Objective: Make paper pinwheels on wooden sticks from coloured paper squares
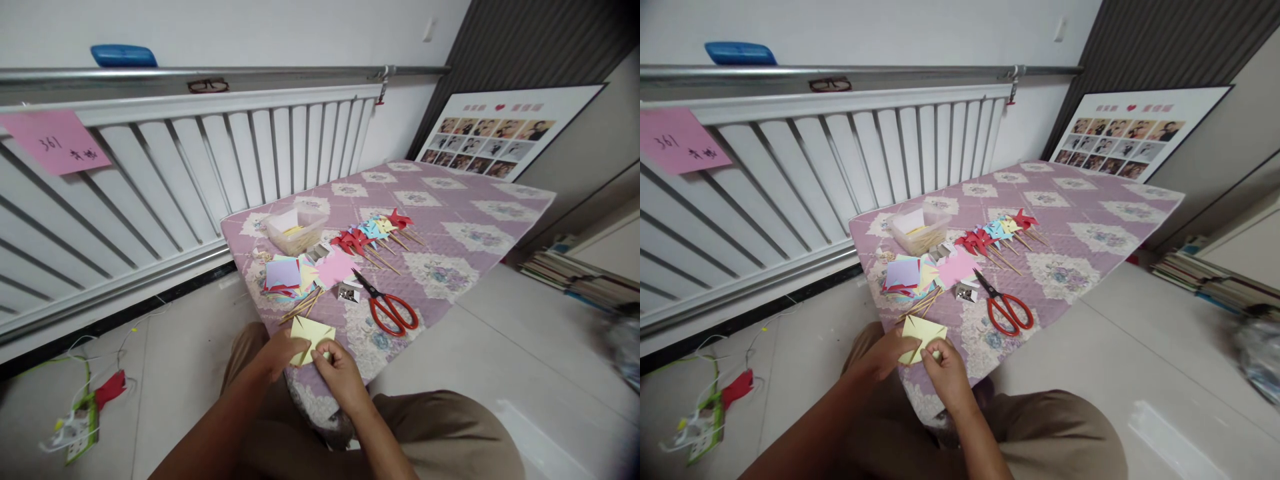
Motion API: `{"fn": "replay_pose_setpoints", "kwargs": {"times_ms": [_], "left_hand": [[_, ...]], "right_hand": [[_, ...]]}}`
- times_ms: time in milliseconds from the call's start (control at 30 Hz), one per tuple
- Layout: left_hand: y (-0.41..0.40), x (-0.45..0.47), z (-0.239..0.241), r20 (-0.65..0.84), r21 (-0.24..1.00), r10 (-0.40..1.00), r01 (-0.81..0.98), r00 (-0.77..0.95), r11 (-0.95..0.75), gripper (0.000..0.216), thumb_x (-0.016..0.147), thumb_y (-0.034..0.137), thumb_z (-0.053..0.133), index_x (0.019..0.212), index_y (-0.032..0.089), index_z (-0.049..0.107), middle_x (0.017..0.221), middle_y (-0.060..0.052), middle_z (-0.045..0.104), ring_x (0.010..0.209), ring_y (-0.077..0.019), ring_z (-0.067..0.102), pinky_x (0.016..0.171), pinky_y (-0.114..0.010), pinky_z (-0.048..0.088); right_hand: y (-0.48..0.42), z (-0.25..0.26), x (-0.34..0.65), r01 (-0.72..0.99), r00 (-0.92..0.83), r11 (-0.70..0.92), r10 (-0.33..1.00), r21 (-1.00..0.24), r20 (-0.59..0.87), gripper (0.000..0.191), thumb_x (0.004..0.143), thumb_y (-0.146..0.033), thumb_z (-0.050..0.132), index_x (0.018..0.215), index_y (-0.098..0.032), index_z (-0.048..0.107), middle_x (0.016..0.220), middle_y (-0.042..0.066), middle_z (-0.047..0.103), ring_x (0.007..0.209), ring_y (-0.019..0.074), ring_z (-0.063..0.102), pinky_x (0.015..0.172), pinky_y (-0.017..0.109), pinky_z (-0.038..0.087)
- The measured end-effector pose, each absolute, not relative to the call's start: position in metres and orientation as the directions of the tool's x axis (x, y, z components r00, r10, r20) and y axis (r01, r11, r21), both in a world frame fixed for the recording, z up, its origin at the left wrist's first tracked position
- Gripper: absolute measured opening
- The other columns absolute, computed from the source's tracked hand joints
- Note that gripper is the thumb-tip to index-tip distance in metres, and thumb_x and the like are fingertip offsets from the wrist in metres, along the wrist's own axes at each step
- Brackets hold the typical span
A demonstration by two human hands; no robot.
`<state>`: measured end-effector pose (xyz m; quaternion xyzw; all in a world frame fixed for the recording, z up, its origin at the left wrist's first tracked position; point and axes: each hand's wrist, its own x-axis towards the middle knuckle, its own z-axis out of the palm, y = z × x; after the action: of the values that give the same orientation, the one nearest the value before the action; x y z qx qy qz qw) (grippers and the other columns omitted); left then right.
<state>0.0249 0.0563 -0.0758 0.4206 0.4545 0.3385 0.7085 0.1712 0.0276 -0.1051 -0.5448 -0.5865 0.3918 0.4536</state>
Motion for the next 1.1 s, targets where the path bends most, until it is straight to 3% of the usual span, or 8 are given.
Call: {"fn": "replay_pose_setpoints", "kwargs": {"times_ms": [367, 600, 1100], "left_hand": [[0.058, 0.023, -0.082, -0.384, 0.89, 0.857, -0.108, 0.344, 0.442, 0.02, 0.067, 0.024, 0.062, 0.083, 0.018, 0.073, 0.064, -0.001, 0.065, 0.051, -0.0136, 0.048, 0.053, -0.027, 0.034], [0.057, 0.023, -0.077, -0.421, 0.875, 0.849, -0.104, 0.32, 0.473, 0.016, 0.063, 0.025, 0.065, 0.076, 0.017, 0.072, 0.061, -0.001, 0.063, 0.05, -0.0136, 0.048, 0.053, -0.027, 0.034], [0.058, 0.022, -0.089, -0.356, 0.916, 0.877, -0.066, 0.322, 0.396, 0.019, 0.065, 0.017, 0.06, 0.079, 0.02, 0.073, 0.065, -0.001, 0.065, 0.052, -0.0141, 0.048, 0.051, -0.025, 0.035]], "right_hand": [[0.029, -0.111, 0.169, 0.32, 0.035, 0.116, 0.99, -0.94, 0.134, 0.021, 0.077, -0.031, 0.058, 0.059, -0.022, 0.05, 0.062, -0.003, 0.049, 0.056, 0.0137, 0.043, 0.054, 0.025, 0.037], [0.03, -0.112, 0.168, 0.328, 0.043, 0.111, 0.99, -0.938, 0.132, 0.022, 0.077, -0.03, 0.058, 0.058, -0.022, 0.049, 0.061, -0.003, 0.049, 0.057, 0.014, 0.044, 0.055, 0.025, 0.038], [0.03, -0.11, 0.166, 0.338, 0.052, 0.1, 0.991, -0.936, 0.124, 0.025, 0.076, -0.033, 0.059, 0.056, -0.023, 0.049, 0.059, -0.003, 0.048, 0.057, 0.0148, 0.044, 0.056, 0.026, 0.038]]}}
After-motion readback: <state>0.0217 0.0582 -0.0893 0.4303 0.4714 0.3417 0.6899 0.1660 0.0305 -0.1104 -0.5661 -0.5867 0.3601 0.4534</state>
